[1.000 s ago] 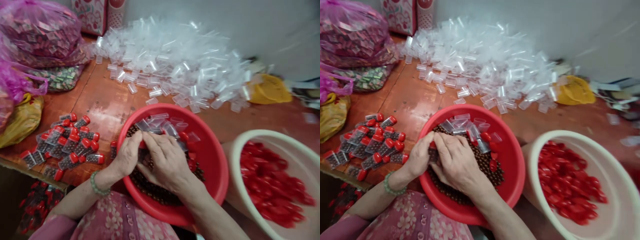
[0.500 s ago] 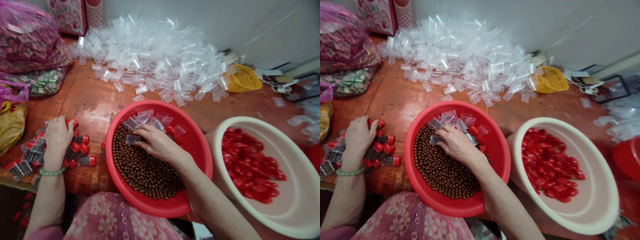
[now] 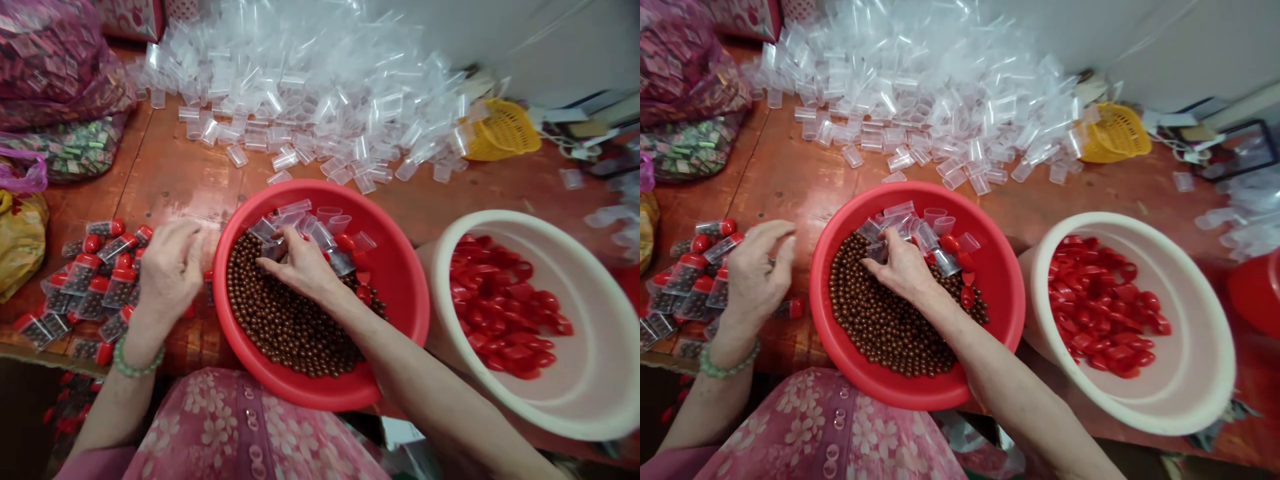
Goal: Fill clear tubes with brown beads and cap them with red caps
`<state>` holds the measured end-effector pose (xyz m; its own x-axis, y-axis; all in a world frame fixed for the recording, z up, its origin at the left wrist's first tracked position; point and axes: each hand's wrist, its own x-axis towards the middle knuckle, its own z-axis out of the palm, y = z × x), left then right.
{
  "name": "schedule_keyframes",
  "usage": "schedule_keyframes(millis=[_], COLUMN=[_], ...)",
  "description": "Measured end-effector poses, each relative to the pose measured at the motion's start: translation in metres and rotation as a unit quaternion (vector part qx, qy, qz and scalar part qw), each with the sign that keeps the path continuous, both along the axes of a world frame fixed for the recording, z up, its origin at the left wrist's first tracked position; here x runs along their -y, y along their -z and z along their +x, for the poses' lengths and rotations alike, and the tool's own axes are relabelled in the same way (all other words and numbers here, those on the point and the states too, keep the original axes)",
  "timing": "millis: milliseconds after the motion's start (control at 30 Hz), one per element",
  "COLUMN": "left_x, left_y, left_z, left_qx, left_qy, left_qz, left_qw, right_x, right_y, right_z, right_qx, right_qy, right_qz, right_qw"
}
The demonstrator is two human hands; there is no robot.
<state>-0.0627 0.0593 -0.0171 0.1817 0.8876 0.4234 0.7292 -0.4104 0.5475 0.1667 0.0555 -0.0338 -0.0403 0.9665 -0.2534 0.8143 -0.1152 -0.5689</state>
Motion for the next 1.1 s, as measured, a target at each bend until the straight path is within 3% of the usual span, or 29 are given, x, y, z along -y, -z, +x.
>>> schedule_keyframes(millis=[100,167,300,433,567,633,733,967,1100], left_x=[0.018,0.024,0.024,0.022,0.03,0.036,0.043,0.049,0.042], left_y=[-0.002,0.001,0.004,0.002,-0.007,-0.013,-0.02,-0.014,-0.013], left_z=[0.035,0.047,0.05,0.048,0.049,0.051,0.054,0.063,0.062], left_qx=[0.012,-0.017,-0.056,-0.08,-0.104,-0.123,-0.174,-0.237,-0.173], left_qy=[0.103,0.139,0.151,0.16,0.213,0.292,0.376,0.354,0.366], left_qz=[0.024,0.017,-0.017,-0.026,-0.03,-0.056,-0.118,-0.124,-0.167], left_qw=[0.994,0.99,0.987,0.983,0.971,0.947,0.903,0.896,0.899], right_x=[0.009,0.018,0.03,0.028,0.022,0.02,0.019,0.029,0.035], right_y=[0.009,0.009,0.002,0.001,0.006,0.007,0.007,0.006,0.003], right_z=[-0.007,-0.008,-0.007,-0.002,0.004,0.007,0.01,0.011,0.012], right_qx=[0.008,0.027,0.052,0.017,-0.1,-0.166,-0.204,-0.31,-0.329], right_qy=[-0.042,-0.083,-0.147,-0.167,-0.134,-0.103,-0.072,-0.006,0.0], right_qz=[0.009,-0.022,-0.151,-0.256,-0.405,-0.46,-0.477,-0.501,-0.47], right_qw=[0.999,0.996,0.976,0.952,0.899,0.866,0.852,0.808,0.819])
